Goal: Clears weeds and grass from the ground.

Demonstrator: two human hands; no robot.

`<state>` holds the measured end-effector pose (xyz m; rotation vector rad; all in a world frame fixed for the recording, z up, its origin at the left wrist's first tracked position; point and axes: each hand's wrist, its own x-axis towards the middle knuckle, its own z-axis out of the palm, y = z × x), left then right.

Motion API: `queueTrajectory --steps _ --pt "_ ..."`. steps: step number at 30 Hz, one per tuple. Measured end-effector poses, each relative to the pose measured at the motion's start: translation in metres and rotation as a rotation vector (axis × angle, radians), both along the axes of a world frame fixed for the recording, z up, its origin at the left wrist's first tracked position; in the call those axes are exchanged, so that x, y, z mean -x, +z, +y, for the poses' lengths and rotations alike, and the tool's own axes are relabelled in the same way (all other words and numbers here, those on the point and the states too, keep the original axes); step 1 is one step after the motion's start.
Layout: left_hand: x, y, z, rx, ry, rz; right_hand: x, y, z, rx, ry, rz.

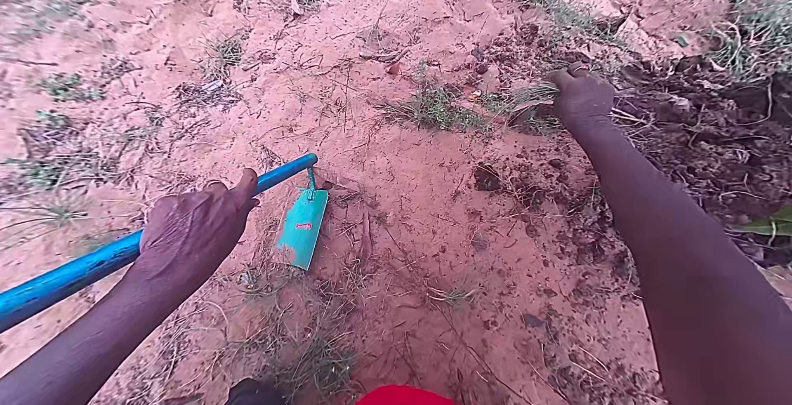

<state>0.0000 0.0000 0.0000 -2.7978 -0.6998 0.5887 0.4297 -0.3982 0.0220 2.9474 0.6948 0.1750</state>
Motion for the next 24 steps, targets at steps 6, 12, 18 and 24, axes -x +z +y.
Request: queueTrajectory --steps 6,12,18,24 --pt "0.003 -0.014 -0.003 -0.06 0.001 -0.001 -0.036 -0.087 0.071 0.356 -0.062 0.328" --pt "0.002 -0.012 0.001 -0.004 0.109 0.045 -0.045 -0.099 0.008 0.272 -0.135 0.168" --pt "0.004 -0.014 0.007 0.028 0.111 0.029 -0.052 -0.034 -0.114 0.231 -0.348 0.105" --pt "0.005 -0.019 0.009 -0.01 0.049 -0.019 0.01 0.07 -0.197 0.105 -0.663 0.141"
